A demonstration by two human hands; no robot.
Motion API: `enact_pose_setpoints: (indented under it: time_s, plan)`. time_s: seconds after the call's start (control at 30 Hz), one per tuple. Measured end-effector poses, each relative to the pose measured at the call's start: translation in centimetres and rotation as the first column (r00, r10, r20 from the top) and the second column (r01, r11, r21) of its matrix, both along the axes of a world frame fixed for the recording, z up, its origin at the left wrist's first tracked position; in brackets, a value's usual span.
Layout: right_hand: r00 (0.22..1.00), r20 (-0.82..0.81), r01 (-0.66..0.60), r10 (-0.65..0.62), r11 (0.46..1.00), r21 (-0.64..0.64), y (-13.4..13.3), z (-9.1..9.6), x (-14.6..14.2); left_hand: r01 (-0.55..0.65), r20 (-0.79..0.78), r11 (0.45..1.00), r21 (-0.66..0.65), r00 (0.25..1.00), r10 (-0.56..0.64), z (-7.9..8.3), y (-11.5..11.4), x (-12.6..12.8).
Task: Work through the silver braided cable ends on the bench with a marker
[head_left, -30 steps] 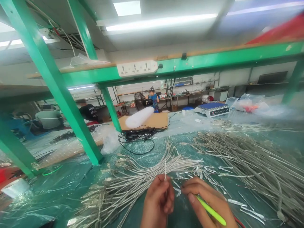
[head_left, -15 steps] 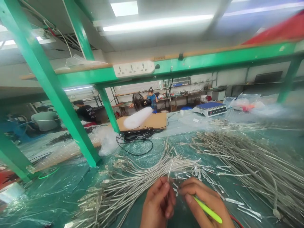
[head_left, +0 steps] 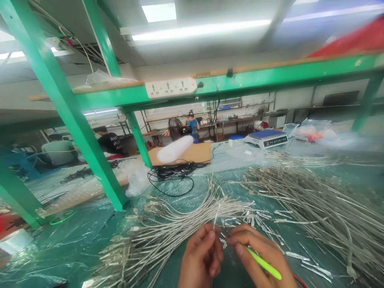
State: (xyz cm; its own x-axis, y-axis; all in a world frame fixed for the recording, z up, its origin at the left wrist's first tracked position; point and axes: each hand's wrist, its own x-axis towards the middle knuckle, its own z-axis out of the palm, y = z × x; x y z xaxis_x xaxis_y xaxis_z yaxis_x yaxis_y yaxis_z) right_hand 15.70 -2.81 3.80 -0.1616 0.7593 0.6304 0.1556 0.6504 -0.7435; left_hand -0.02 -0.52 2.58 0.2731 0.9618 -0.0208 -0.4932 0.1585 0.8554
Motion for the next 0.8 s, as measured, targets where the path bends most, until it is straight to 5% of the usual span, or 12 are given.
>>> enact_pose_setpoints:
  time_s: [0.8]
  plan:
    - [0.998,-0.041,-0.041,0.039,0.997,-0.062,0.23,0.26,0.22,0.015,-0.010,1.000,-0.024,1.000,-0.015,-0.13,0.06,0.00]
